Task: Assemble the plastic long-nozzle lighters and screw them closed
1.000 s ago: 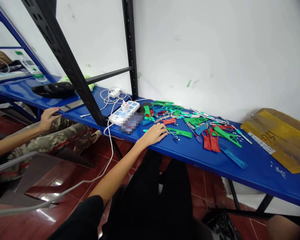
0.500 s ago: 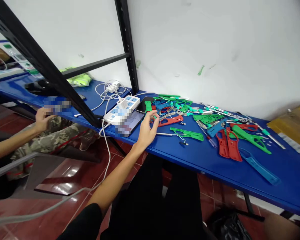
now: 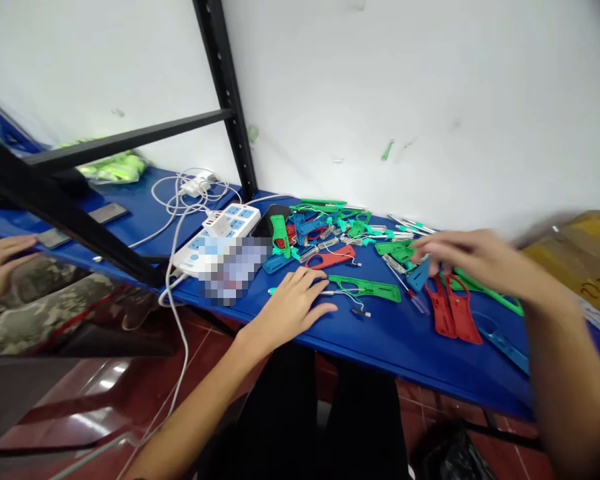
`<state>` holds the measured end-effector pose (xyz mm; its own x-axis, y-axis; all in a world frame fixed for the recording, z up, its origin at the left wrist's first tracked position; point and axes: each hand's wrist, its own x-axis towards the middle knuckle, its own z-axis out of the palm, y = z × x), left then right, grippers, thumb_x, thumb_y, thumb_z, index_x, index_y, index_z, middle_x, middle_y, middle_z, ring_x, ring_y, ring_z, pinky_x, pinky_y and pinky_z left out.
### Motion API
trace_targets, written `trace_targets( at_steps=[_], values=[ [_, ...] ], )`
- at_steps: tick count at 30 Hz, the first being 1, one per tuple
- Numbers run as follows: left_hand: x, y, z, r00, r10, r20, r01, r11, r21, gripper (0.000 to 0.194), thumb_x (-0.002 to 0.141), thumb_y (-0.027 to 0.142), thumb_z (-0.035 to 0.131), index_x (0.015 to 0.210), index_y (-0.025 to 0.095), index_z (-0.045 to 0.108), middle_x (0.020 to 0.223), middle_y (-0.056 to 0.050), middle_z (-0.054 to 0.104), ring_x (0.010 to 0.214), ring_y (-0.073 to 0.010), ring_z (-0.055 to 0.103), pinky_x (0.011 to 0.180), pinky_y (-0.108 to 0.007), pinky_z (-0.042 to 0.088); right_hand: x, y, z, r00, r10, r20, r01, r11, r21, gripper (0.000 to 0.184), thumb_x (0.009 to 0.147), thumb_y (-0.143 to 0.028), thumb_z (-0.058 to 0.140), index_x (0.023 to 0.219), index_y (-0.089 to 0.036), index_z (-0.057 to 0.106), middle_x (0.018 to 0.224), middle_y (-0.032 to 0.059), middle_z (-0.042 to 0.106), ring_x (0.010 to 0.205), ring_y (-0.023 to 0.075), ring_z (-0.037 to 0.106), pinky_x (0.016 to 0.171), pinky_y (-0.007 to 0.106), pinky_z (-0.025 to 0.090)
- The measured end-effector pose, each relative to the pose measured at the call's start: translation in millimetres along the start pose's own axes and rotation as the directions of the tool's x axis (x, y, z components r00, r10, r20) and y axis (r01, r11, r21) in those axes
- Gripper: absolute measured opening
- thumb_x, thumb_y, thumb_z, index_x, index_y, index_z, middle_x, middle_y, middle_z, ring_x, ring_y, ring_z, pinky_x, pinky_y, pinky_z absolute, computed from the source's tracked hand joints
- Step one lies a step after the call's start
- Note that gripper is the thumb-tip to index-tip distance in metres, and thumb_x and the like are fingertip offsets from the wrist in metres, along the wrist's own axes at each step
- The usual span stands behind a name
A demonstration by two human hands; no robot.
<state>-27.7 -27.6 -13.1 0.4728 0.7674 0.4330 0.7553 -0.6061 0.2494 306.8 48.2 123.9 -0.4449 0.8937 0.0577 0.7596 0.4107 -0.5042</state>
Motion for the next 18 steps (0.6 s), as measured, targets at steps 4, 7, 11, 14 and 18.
trace_targets(
  at_steps=[4,7,11,14,18],
  values=[
    [2,-3,9.6,1.0,0.011,-0.006,-0.011,0.999,0.042,0.032,0.116,0.037,0.052,0.13,0.022,0.076,0.137,-0.012,0.075,0.125,-0.0302,0.066,0.094,-0.047,0.055,-2,-8,34,0.845,0.091,0.526,-0.16,0.983,0.087,0.055,0.105,-0.067,0.061,0.081,-0.019,0.078,0.077,0.0068,0.079,0.056,0.0168,0.071,0.061,0.032,0.055],
    [4,-9,11.4,0.999,0.012,-0.053,-0.009,0.998,0.058,0.03,0.116,0.031,0.051,0.124,0.024,0.079,0.134,-0.009,0.077,0.122,-0.0279,0.069,0.093,-0.044,0.056,-4,-20,66,0.836,0.061,0.545,-0.157,0.979,0.131,0.06,0.1,-0.074,0.064,0.08,-0.019,0.077,0.077,0.0051,0.08,0.049,0.016,0.067,0.059,0.032,0.052],
    [15,-17,2.0,0.997,0.064,-0.031,-0.063,0.998,0.026,0.033,0.117,0.036,0.049,0.126,0.026,0.079,0.131,-0.007,0.081,0.116,-0.0254,0.076,0.095,-0.042,0.058,-2,-23,94,0.939,-0.051,0.341,0.078,0.995,-0.068,0.038,0.1,-0.058,0.076,0.092,-0.021,0.082,0.079,0.0039,0.081,0.068,0.0203,0.073,0.065,0.03,0.044],
    [35,-25,-13.3,0.993,0.117,0.025,-0.116,0.993,-0.029,0.037,0.117,0.041,0.049,0.127,0.025,0.08,0.121,-0.006,0.085,0.11,-0.026,0.08,0.096,-0.041,0.059,1,-15,97,0.959,-0.149,0.241,0.185,0.974,-0.132,0.018,0.104,-0.041,0.076,0.105,-0.025,0.084,0.084,0.002,0.083,0.077,0.0201,0.074,0.069,0.029,0.039],
    [73,-35,-33.4,0.973,0.193,0.126,-0.175,0.974,-0.146,0.035,0.115,0.045,0.052,0.122,0.028,0.082,0.119,-0.005,0.086,0.11,-0.0263,0.08,0.098,-0.04,0.058,2,-4,93,0.968,-0.162,0.193,0.179,0.981,-0.076,0.033,0.104,-0.054,0.074,0.096,-0.023,0.083,0.078,0.0008,0.08,0.069,0.0174,0.069,0.07,0.029,0.04]
  ],
)
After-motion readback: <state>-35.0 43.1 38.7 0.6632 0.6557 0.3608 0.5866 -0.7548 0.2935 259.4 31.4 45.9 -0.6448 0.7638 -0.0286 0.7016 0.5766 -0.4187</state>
